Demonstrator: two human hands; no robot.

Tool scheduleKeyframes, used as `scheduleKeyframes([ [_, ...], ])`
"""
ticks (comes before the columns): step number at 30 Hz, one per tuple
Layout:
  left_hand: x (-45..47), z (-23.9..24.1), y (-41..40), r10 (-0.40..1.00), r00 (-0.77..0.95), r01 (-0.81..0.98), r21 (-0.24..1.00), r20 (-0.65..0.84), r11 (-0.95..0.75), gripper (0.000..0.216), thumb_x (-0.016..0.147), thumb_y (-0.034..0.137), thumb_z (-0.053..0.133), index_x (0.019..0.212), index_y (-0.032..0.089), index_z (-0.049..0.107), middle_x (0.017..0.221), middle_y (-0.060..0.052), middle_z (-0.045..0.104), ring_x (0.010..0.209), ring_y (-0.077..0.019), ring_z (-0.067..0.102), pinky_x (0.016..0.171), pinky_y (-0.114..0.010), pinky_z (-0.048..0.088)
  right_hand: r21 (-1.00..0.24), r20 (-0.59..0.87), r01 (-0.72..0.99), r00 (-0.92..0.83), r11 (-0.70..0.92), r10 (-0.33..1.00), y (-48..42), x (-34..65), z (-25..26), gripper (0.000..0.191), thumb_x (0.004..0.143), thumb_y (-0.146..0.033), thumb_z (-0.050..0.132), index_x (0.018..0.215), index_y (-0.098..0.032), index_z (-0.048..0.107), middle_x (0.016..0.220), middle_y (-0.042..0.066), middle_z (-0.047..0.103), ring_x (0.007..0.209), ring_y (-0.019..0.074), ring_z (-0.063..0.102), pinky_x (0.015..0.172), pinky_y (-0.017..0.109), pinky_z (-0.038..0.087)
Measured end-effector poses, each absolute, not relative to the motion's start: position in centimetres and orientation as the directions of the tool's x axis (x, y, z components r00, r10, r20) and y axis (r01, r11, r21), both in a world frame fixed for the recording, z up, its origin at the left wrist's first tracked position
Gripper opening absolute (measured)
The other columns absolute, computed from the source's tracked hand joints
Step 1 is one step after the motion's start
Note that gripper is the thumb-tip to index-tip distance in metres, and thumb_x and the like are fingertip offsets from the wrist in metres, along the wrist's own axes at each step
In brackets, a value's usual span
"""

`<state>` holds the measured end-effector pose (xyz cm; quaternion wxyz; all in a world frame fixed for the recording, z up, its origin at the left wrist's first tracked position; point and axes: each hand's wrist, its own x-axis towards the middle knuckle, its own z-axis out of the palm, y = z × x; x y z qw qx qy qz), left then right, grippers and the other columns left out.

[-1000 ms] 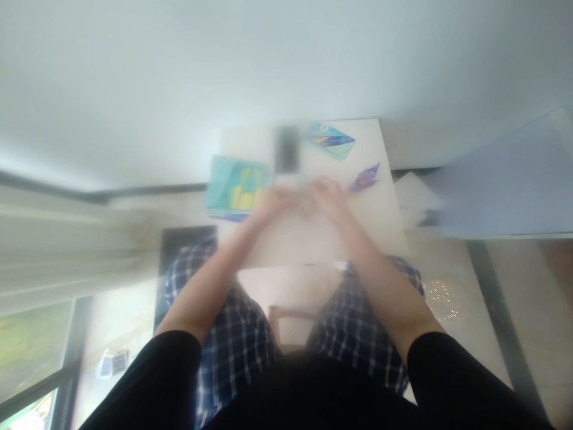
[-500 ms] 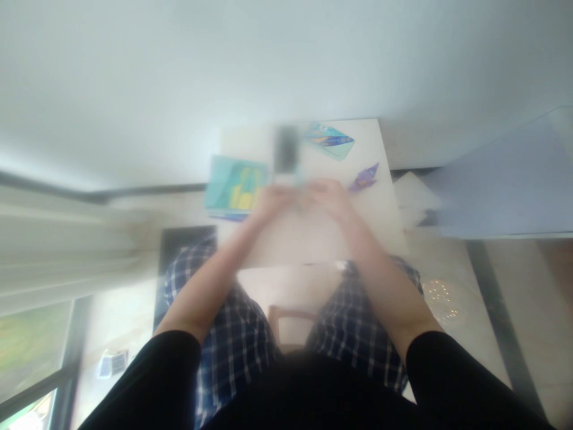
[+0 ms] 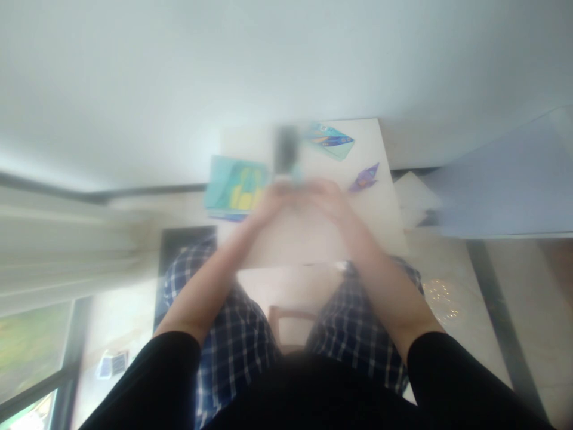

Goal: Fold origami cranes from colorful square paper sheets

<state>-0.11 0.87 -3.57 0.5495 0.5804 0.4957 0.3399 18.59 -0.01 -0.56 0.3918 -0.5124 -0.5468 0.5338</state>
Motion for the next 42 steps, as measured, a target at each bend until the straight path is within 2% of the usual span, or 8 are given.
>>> scheduleKeyframes([
  [4, 0.0, -3.8, 1.0, 0.964, 0.213, 0.276, 0.956, -0.161, 0.099, 0.03, 0.073, 0.036, 0.071, 0.095, 0.016, 0.067, 0.106, -0.01, 0.072, 0.104, -0.0255, 0.066, 0.094, -0.036, 0.05, -0.979, -0.118, 0.18, -0.123, -0.095, 0.985, 0.2, 18.5, -1.5, 0.02, 0.063, -0.017, 0.069, 0.083, -0.016, 0.071, 0.091, 0.006, 0.076, 0.09, 0.0205, 0.069, 0.091, 0.039, 0.052],
  [9, 0.1, -4.4, 1.2, 0.978, 0.146, 0.329, 0.94, -0.149, 0.094, 0.023, 0.074, 0.028, 0.069, 0.095, 0.019, 0.064, 0.112, -0.009, 0.071, 0.109, -0.0239, 0.065, 0.098, -0.036, 0.048, -0.979, -0.132, 0.162, -0.066, -0.12, 0.989, 0.3, 18.3, -2.5, 0.031, 0.062, -0.017, 0.07, 0.093, -0.017, 0.07, 0.097, 0.006, 0.075, 0.092, 0.0208, 0.069, 0.092, 0.041, 0.052],
  [13, 0.2, -4.0, 1.1, 0.974, 0.129, 0.309, 0.941, -0.185, 0.138, 0.028, 0.072, 0.025, 0.071, 0.099, 0.018, 0.063, 0.113, -0.009, 0.071, 0.109, -0.0249, 0.065, 0.096, -0.035, 0.05, -0.967, -0.152, 0.226, -0.13, -0.12, 0.98, 0.2, 18.3, -2.2, 0.021, 0.069, -0.021, 0.069, 0.089, -0.019, 0.075, 0.089, 0.004, 0.077, 0.092, 0.0236, 0.071, 0.092, 0.04, 0.052],
  [17, 0.2, -3.9, 1.1, 0.975, 0.121, 0.335, 0.932, -0.186, 0.136, 0.023, 0.072, 0.026, 0.071, 0.093, 0.018, 0.066, 0.107, -0.008, 0.073, 0.107, -0.0253, 0.066, 0.095, -0.035, 0.051, -0.938, -0.178, 0.314, -0.061, -0.151, 0.982, 0.0, 18.3, -1.9, 0.018, 0.069, -0.027, 0.07, 0.082, -0.018, 0.078, 0.077, 0.003, 0.077, 0.085, 0.025, 0.072, 0.084, 0.039, 0.054],
  [24, -0.3, -4.7, 1.5, 0.978, 0.153, 0.429, 0.901, -0.142, 0.063, 0.025, 0.077, 0.038, 0.068, 0.096, 0.022, 0.073, 0.112, -0.005, 0.073, 0.112, -0.0262, 0.064, 0.101, -0.039, 0.047, -0.962, -0.215, 0.176, -0.019, -0.208, 0.976, -0.1, 18.1, -2.4, 0.021, 0.065, -0.03, 0.069, 0.078, -0.016, 0.078, 0.071, 0.003, 0.076, 0.071, 0.0206, 0.07, 0.068, 0.032, 0.054],
  [30, -0.8, -3.9, 0.9, 0.935, 0.317, 0.322, 0.945, -0.156, 0.049, 0.041, 0.079, 0.048, 0.066, 0.103, 0.017, 0.075, 0.11, -0.009, 0.074, 0.108, -0.0276, 0.067, 0.095, -0.036, 0.05, -0.937, -0.174, 0.302, 0.029, -0.175, 0.984, 0.2, 18.5, -2.7, 0.015, 0.067, -0.025, 0.066, 0.073, -0.019, 0.078, 0.066, 0.001, 0.074, 0.073, 0.0218, 0.07, 0.073, 0.034, 0.053],
  [33, -0.9, -4.2, 1.0, 0.945, 0.284, 0.344, 0.937, -0.163, 0.058, 0.04, 0.077, 0.046, 0.068, 0.1, 0.014, 0.076, 0.104, -0.01, 0.075, 0.104, -0.0285, 0.068, 0.092, -0.037, 0.052, -0.916, -0.156, 0.369, 0.035, -0.158, 0.987, 0.3, 18.5, -2.7, 0.012, 0.068, -0.024, 0.065, 0.068, -0.019, 0.076, 0.064, 0.001, 0.073, 0.074, 0.0222, 0.07, 0.075, 0.035, 0.053],
  [42, -0.7, -4.7, 1.0, 0.956, 0.237, 0.372, 0.925, -0.174, 0.076, 0.036, 0.075, 0.042, 0.068, 0.097, 0.014, 0.076, 0.105, -0.01, 0.075, 0.103, -0.028, 0.069, 0.093, -0.038, 0.052, -0.953, -0.184, 0.266, -0.12, -0.147, 0.976, 0.0, 19.0, -1.3, 0.013, 0.065, -0.019, 0.068, 0.075, -0.017, 0.077, 0.077, 0.003, 0.077, 0.081, 0.0222, 0.07, 0.082, 0.036, 0.054],
])
